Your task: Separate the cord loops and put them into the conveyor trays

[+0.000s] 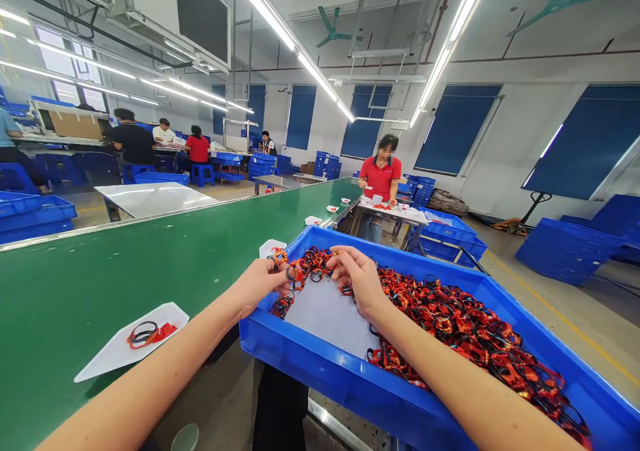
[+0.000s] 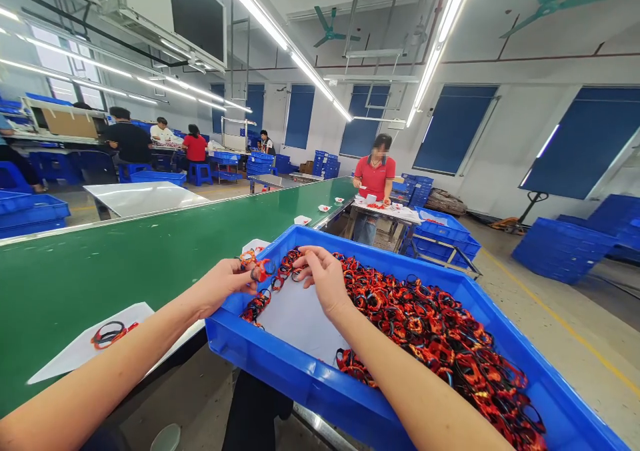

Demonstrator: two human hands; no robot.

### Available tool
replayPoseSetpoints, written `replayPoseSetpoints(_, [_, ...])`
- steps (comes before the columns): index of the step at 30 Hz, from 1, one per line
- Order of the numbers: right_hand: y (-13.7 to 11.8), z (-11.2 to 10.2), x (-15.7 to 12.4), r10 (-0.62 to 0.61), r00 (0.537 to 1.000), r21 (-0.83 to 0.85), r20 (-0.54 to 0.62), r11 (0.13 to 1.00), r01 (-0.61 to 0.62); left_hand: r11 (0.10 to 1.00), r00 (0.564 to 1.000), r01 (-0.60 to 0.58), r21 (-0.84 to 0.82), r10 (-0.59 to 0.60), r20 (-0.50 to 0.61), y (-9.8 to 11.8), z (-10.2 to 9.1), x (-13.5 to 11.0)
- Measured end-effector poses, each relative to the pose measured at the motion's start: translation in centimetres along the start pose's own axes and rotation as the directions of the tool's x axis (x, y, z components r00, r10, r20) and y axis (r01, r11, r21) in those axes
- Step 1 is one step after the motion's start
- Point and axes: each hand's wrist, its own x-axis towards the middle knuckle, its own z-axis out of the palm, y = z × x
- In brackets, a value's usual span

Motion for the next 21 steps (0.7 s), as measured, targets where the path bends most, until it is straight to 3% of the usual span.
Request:
replayPoseSetpoints(2, [0.8, -0.6, 0.5, 0.037, 0.999, -0.136, 0.032, 0.990, -0.032, 0.995, 0.994, -0.020, 0.093, 0.029, -0.101, -0.2, -1.4, 1.1])
replayPoseSetpoints(5, [2.2, -0.7, 0.5, 0.111, 0.977, -0.261, 0.182, 0.963, -0.061, 0.957, 0.964, 0.009, 0.289, 0.069, -0.258, -0.7, -4.3, 3.4])
replayPoseSetpoints(10, [3.1, 0.5, -0.7, 0.180, 0.850, -0.442, 0.495, 0.894, 0.069, 0.799, 0.934, 0.185, 0.572, 0.037, -0.354, -2.9, -7.5, 7.5])
replayPoseSetpoints(13, [2.4, 1.0, -1.3, 0.153, 0.792, -0.535, 0.591, 0.809, 0.243, 0.720, 0.927, 0.249, 0.648, 0.017, -0.375, -4.3, -7.6, 9.2])
replayPoseSetpoints(16, [1.8, 0.9, -1.3, 0.129, 0.757, -0.648, 0.640, 0.619, 0.443, 0.691, 0.930, 0.258, 0.676, 0.013, -0.368, -5.0, -7.3, 10.0])
replayPoseSetpoints(18, [1.8, 0.7, -1.2, 0.135, 0.764, -0.689, 0.631, 0.549, 0.473, 0.699, 0.937, 0.227, 0.678, 0.033, -0.348, -4.8, -7.0, 10.1])
replayPoseSetpoints(21, [2.5, 0.4, -1.1, 0.154, 0.780, -0.705, 0.607, 0.556, 0.440, 0.744, 0.947, 0.111, 0.659, 0.122, -0.297, -3.2, -6.0, 9.3])
